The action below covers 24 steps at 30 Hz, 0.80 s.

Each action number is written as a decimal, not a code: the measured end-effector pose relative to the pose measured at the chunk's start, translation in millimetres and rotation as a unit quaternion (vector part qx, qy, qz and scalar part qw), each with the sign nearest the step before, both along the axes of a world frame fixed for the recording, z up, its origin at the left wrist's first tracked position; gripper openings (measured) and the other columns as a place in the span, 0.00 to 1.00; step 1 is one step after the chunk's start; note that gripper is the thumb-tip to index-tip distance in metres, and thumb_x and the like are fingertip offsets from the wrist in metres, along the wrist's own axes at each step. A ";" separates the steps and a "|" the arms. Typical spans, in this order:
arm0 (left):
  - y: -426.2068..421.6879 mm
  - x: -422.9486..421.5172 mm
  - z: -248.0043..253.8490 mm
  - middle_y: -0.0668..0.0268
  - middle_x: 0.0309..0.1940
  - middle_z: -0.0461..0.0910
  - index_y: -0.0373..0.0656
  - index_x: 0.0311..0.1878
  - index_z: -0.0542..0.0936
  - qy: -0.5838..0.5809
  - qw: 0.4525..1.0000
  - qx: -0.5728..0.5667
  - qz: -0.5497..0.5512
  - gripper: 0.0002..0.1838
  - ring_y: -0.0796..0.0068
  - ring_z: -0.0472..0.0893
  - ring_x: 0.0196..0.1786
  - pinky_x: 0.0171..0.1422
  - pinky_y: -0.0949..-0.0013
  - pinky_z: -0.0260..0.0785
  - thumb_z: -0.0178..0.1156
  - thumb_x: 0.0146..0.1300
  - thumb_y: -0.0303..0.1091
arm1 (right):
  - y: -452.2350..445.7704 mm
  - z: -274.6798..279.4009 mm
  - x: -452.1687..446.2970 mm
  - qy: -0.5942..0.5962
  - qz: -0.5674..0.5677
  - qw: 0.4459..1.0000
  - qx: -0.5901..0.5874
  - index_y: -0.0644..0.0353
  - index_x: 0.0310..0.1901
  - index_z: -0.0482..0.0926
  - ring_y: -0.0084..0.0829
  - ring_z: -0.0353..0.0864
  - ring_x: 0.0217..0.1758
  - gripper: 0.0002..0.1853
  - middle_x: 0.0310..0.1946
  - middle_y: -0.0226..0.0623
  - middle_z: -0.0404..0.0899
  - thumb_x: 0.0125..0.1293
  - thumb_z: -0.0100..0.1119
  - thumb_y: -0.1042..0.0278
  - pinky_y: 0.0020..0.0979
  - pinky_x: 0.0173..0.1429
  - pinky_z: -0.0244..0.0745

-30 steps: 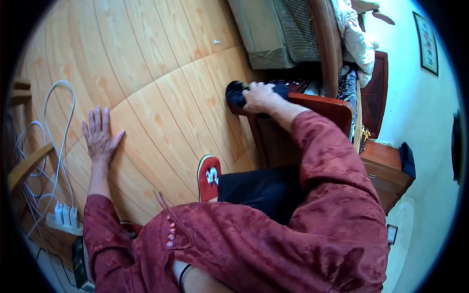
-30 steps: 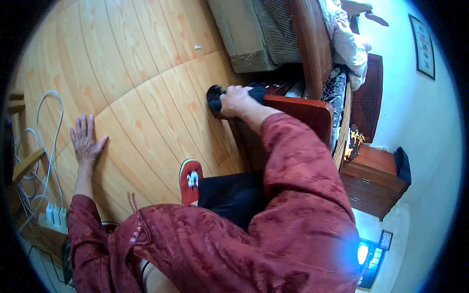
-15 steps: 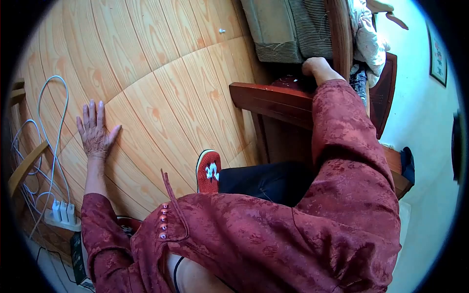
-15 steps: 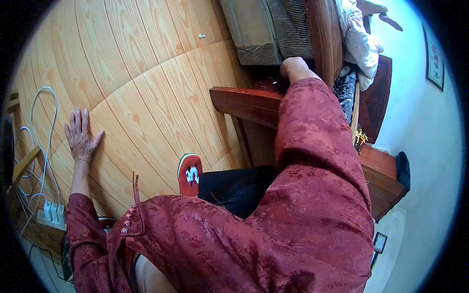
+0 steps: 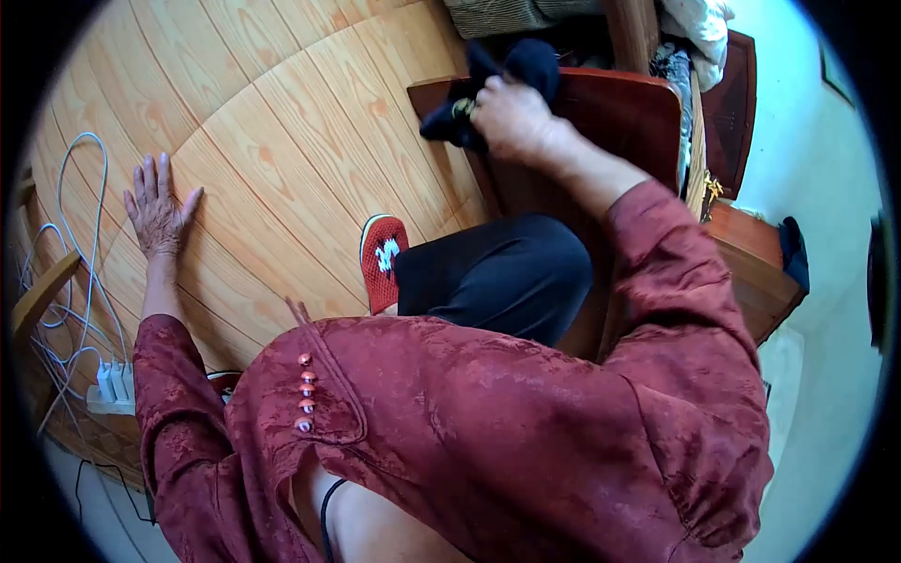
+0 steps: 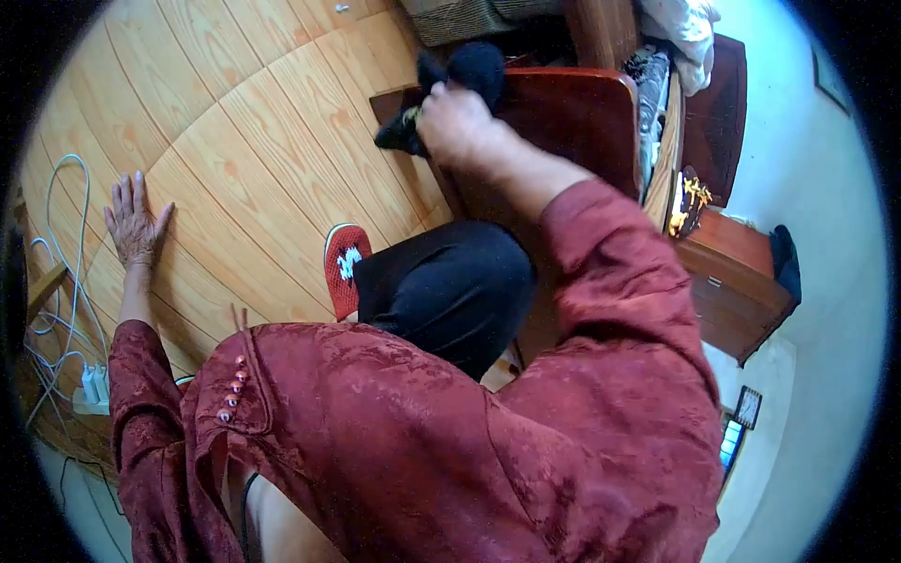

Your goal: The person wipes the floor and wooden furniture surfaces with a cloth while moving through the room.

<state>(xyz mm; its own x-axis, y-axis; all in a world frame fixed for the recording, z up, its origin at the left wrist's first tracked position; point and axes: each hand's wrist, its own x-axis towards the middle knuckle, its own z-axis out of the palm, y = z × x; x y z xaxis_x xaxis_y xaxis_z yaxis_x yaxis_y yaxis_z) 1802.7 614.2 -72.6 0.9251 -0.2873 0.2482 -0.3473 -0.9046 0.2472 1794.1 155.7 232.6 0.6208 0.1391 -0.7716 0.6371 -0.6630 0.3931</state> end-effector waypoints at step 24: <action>0.0 -1.8 14.0 0.62 0.78 0.48 0.53 0.76 0.53 0.074 0.995 0.068 0.007 0.49 0.60 0.46 0.79 0.79 0.47 0.36 0.58 0.56 0.65 | -58.6 -154.1 -195.6 -0.232 -0.750 0.175 0.594 0.62 0.64 0.68 0.34 0.76 0.58 0.20 0.58 0.40 0.75 0.72 0.50 0.68 0.32 0.64 0.70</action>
